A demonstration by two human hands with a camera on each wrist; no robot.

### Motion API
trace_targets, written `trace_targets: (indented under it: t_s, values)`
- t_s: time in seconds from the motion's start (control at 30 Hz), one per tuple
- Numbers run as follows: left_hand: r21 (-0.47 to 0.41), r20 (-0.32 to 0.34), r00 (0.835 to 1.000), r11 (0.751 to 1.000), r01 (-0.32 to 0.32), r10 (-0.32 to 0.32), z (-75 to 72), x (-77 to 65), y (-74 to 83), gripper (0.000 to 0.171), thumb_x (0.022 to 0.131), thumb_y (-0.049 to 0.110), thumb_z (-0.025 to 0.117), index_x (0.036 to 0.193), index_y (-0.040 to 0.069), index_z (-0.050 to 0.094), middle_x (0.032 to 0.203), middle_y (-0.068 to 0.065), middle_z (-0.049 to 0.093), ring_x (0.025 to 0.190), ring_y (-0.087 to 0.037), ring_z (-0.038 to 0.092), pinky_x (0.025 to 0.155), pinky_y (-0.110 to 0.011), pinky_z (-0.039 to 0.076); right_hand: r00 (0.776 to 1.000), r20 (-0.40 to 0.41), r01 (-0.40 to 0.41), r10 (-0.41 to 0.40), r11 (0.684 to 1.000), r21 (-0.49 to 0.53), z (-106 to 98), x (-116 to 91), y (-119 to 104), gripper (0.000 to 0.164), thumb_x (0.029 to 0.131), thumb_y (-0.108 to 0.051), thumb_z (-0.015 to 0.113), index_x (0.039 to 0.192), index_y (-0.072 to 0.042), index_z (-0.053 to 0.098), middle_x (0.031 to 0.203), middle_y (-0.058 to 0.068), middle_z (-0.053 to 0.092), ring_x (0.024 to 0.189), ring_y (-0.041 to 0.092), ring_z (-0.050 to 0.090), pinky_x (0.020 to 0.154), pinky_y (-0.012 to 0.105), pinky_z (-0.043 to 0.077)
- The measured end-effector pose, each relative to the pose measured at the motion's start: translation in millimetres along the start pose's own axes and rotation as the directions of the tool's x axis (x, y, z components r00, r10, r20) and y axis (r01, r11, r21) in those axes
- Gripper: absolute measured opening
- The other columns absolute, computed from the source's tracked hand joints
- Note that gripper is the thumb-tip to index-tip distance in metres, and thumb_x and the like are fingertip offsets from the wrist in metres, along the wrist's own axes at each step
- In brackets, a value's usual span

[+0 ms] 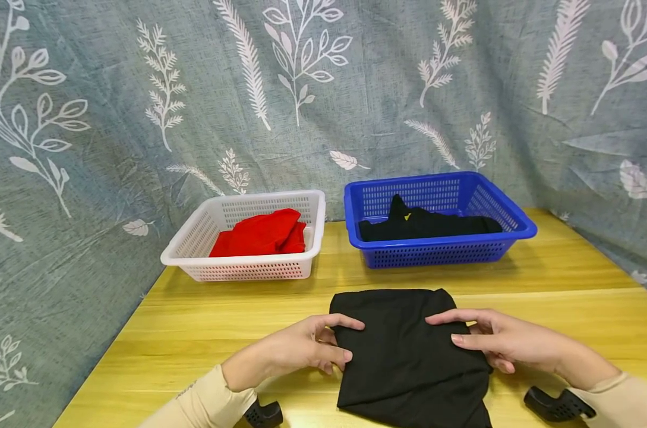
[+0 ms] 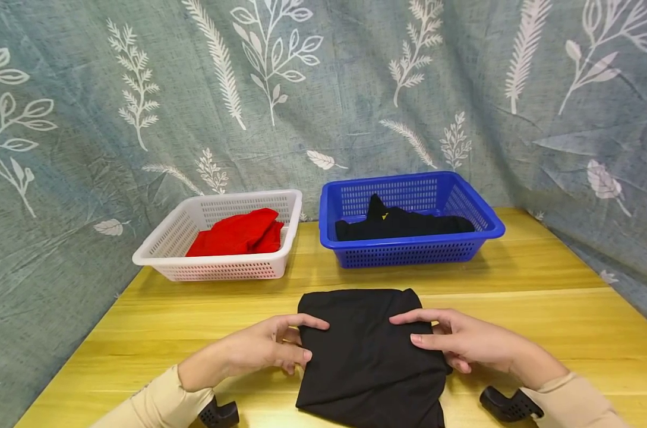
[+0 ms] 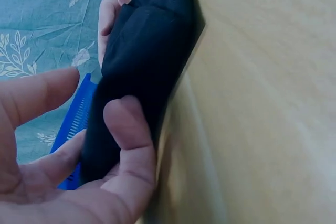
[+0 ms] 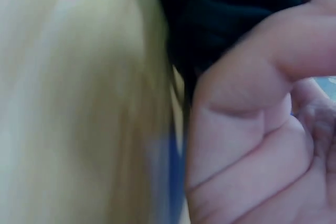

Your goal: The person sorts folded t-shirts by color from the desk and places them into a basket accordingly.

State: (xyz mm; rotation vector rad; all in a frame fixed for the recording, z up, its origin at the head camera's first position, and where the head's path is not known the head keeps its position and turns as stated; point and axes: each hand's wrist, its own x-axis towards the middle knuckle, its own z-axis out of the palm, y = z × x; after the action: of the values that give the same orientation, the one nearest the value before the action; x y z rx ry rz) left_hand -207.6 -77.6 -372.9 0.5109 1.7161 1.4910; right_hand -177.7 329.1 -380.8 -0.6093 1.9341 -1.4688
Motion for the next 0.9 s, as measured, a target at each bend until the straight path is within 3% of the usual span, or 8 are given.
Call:
trace_targets:
  t_s: [0.13,0.23,0.4,0.47,0.63,0.83,0.9]
  values:
    - [-0.042,0.064,0.997,0.999,-0.032,0.035,1.0,3.0,-2.7,0.06,0.099,-0.002,0.07,0.155,0.012,0.055,0.091,-0.002,0.068,0.075,-0.012,0.066,0.074,-0.026,0.059,0.999,0.033,0.008,-0.009,0.999,0.037,4,3,0,0.048,0.116,-0.013,0.045,0.164,-0.015,0.045,0.061,0.033,0.022,0.047,0.049,0.021,0.045,0.021,0.042]
    - [-0.093,0.11,0.993,0.995,-0.038,0.048,2.4,4.4,-4.3,0.063,0.099,-0.006,0.066,0.158,0.011,0.051,0.099,0.001,0.074,0.081,-0.011,0.071,0.076,-0.026,0.06,0.998,0.054,0.014,-0.017,0.998,0.057,6,5,0,0.048,0.116,-0.012,0.045,0.164,-0.015,0.046,0.06,0.032,0.021,0.046,0.048,0.021,0.042,0.022,0.04]
    - [-0.104,0.131,0.99,0.994,-0.031,0.045,5.0,4.7,-5.5,0.071,0.097,-0.009,0.068,0.16,0.019,0.051,0.09,0.003,0.078,0.079,-0.008,0.074,0.078,-0.025,0.062,0.995,0.088,0.037,-0.045,0.996,0.087,7,7,2,0.048,0.116,-0.011,0.044,0.164,-0.013,0.046,0.057,0.031,0.022,0.044,0.047,0.022,0.038,0.03,0.034]
    - [-0.101,0.131,0.99,0.994,-0.037,0.05,6.0,3.5,-5.4,0.073,0.095,-0.009,0.07,0.16,0.021,0.052,0.089,0.003,0.078,0.077,-0.006,0.073,0.077,-0.025,0.062,0.993,0.103,0.05,-0.06,0.994,0.097,8,7,4,0.048,0.116,-0.01,0.043,0.164,-0.013,0.046,0.057,0.03,0.023,0.044,0.048,0.022,0.038,0.028,0.036]
    - [-0.157,0.172,0.982,0.986,-0.056,0.083,8.1,1.9,-6.9,0.078,0.095,-0.012,0.07,0.162,0.022,0.05,0.109,0.0,0.079,0.09,-0.007,0.077,0.082,-0.024,0.062,0.988,0.126,0.081,-0.094,0.991,0.108,10,7,8,0.048,0.116,-0.009,0.042,0.163,-0.012,0.047,0.058,0.031,0.025,0.044,0.05,0.023,0.041,0.024,0.043]
    - [-0.156,0.223,0.966,0.983,-0.097,0.131,12.1,4.9,-9.7,0.078,0.095,-0.01,0.071,0.163,0.021,0.048,0.107,0.004,0.08,0.092,-0.003,0.076,0.09,-0.021,0.059,0.982,0.139,0.11,-0.126,0.987,0.117,12,6,10,0.048,0.115,-0.007,0.042,0.163,-0.01,0.047,0.058,0.031,0.025,0.045,0.05,0.029,0.035,0.041,0.03]
    - [-0.154,0.224,0.965,0.983,-0.103,0.136,13.2,6.3,-10.4,0.076,0.095,-0.01,0.07,0.162,0.019,0.048,0.112,0.003,0.079,0.095,-0.003,0.076,0.09,-0.021,0.059,0.981,0.142,0.114,-0.13,0.987,0.113,13,6,9,0.048,0.115,-0.007,0.042,0.163,-0.01,0.047,0.058,0.031,0.025,0.045,0.051,0.031,0.036,0.04,0.032]
